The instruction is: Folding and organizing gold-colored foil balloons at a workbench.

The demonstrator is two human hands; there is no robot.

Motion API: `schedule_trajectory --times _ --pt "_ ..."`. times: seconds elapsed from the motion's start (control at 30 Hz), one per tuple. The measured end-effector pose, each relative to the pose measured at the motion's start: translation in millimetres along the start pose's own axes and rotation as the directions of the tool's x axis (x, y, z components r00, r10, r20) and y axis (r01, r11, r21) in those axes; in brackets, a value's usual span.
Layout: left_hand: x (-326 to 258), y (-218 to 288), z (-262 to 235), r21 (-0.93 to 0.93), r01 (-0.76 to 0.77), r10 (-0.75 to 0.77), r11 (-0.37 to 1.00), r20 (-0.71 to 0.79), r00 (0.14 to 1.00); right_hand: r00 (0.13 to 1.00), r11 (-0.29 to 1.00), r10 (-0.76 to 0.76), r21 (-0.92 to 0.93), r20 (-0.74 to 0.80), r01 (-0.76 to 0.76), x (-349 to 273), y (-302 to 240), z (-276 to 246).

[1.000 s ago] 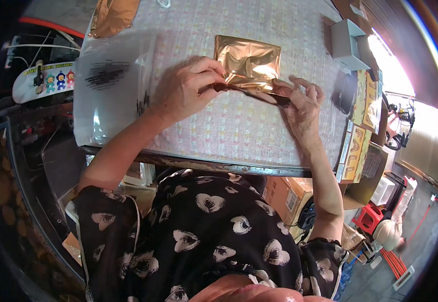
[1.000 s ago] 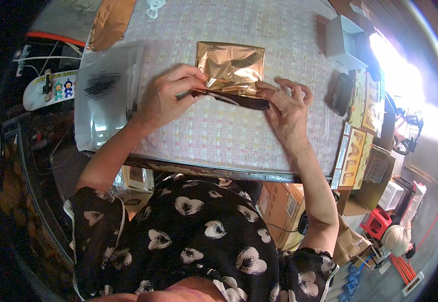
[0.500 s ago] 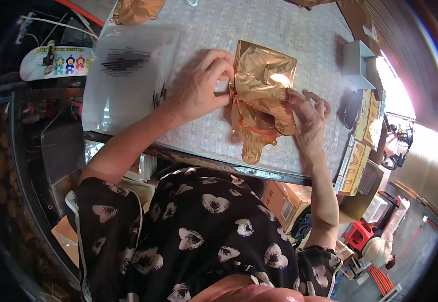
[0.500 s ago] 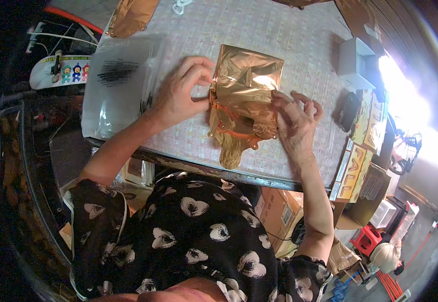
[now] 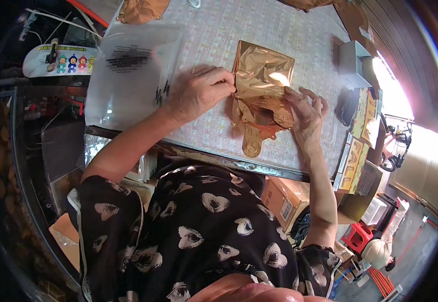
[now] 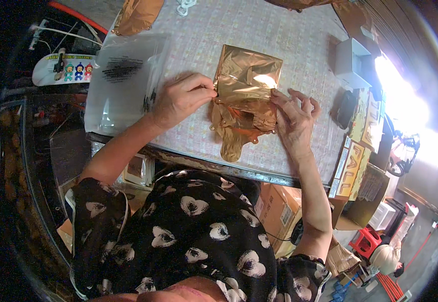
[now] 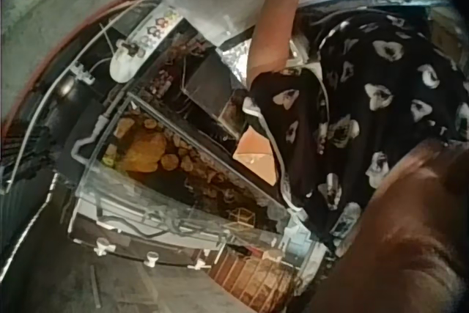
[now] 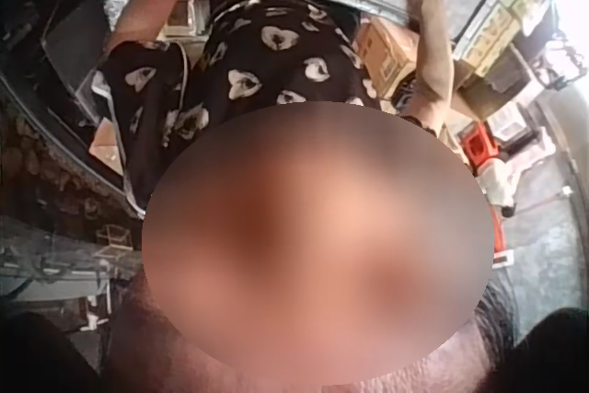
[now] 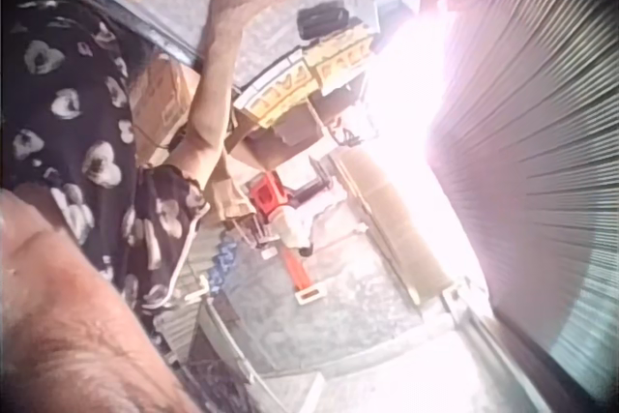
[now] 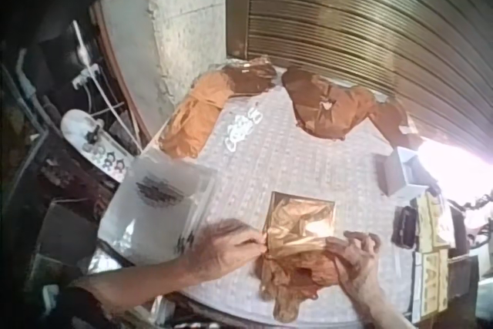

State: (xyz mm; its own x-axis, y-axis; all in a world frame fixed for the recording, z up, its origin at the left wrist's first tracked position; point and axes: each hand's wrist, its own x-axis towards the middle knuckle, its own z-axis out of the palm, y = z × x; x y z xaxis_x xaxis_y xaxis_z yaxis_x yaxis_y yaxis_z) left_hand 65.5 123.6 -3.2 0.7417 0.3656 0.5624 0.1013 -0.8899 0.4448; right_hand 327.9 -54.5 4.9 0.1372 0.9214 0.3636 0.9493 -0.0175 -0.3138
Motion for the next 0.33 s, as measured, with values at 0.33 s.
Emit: schedule_trajectory --times 0.33 --pt "3.4 -3.2 0.0 0.008 -0.149 0.149 0.989 0.057 0.987 1.0 1.0 -0.002 0.016 0.008 0.002 -3.8 3.5 -0.7"
